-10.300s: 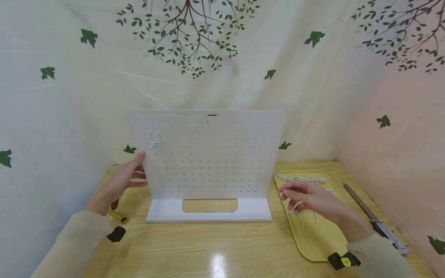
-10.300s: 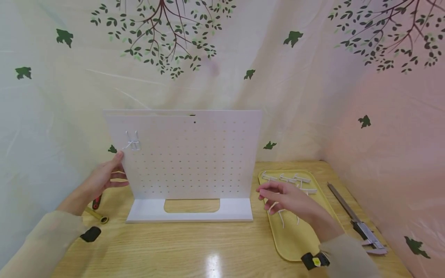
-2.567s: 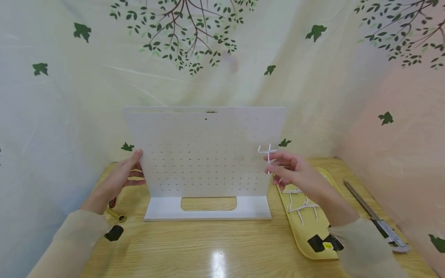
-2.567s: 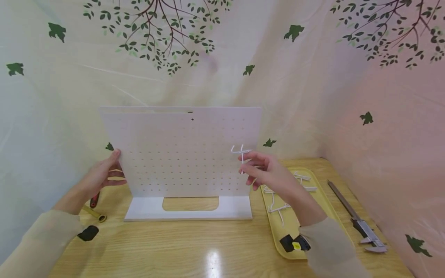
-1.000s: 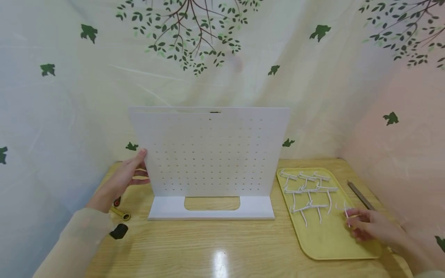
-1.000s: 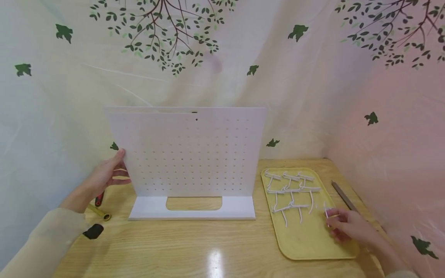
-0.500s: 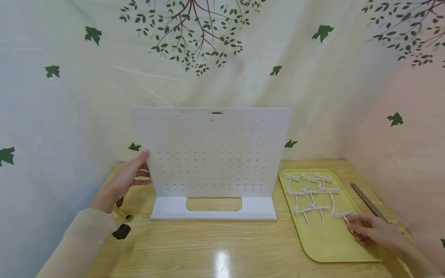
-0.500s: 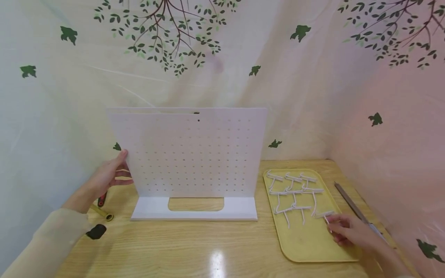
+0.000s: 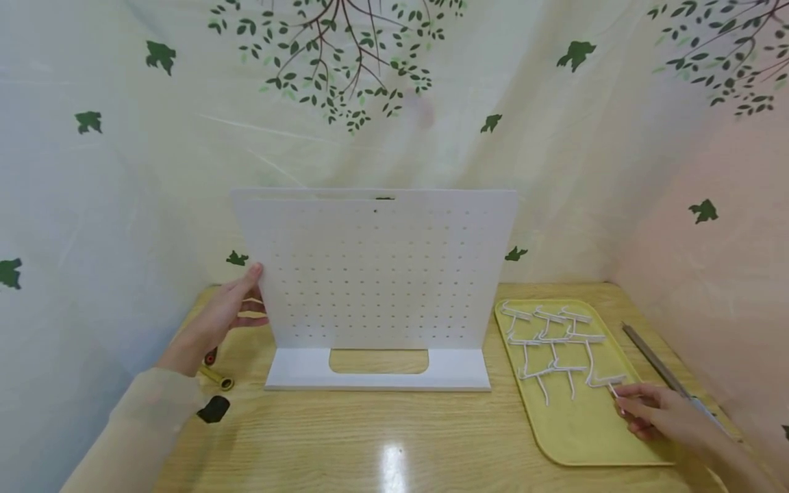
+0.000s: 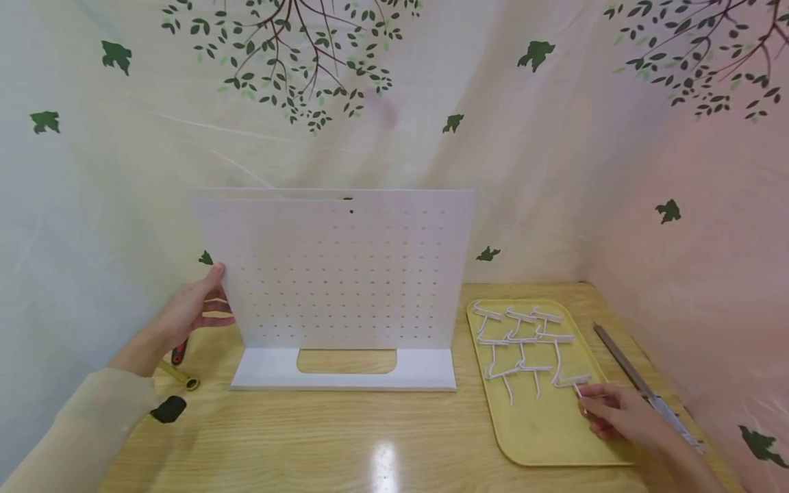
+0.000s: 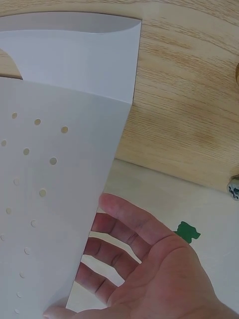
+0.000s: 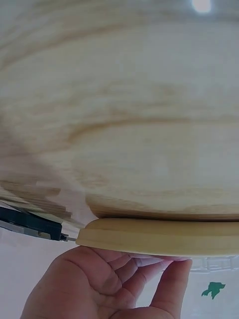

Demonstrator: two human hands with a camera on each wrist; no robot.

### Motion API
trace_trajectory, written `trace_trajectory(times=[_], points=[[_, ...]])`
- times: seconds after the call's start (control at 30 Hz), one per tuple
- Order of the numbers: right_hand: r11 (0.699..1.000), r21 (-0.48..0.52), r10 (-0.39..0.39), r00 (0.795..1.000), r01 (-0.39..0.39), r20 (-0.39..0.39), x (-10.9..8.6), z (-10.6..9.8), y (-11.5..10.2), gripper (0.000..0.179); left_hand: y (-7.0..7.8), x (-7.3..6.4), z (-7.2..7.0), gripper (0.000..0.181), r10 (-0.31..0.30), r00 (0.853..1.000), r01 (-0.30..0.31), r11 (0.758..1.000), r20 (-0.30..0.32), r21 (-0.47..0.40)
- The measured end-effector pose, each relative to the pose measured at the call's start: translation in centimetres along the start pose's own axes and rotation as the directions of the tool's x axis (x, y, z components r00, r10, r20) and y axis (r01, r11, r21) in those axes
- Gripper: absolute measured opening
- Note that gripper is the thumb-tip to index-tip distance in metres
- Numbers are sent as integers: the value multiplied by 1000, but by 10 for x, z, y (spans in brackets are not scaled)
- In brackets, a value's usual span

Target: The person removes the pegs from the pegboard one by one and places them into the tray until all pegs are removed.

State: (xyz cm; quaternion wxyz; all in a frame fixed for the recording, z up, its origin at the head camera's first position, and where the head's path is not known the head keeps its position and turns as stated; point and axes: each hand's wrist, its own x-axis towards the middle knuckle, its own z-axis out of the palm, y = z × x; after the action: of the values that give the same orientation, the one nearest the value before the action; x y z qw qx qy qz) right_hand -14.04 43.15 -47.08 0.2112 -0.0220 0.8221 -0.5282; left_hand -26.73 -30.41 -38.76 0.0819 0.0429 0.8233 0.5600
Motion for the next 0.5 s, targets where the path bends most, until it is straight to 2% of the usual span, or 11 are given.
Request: trace_trajectory(times=[0.13, 0.5], points=[[1000, -10, -4, 1000, 4, -1, 1, 1, -2, 51, 1, -1, -1, 81, 3, 1000, -3, 1000, 6, 4], [1000, -9, 14, 1000, -14, -9, -1, 1, -2, 55, 2, -1, -1, 78, 7, 1000, -7, 1000, 10, -3]])
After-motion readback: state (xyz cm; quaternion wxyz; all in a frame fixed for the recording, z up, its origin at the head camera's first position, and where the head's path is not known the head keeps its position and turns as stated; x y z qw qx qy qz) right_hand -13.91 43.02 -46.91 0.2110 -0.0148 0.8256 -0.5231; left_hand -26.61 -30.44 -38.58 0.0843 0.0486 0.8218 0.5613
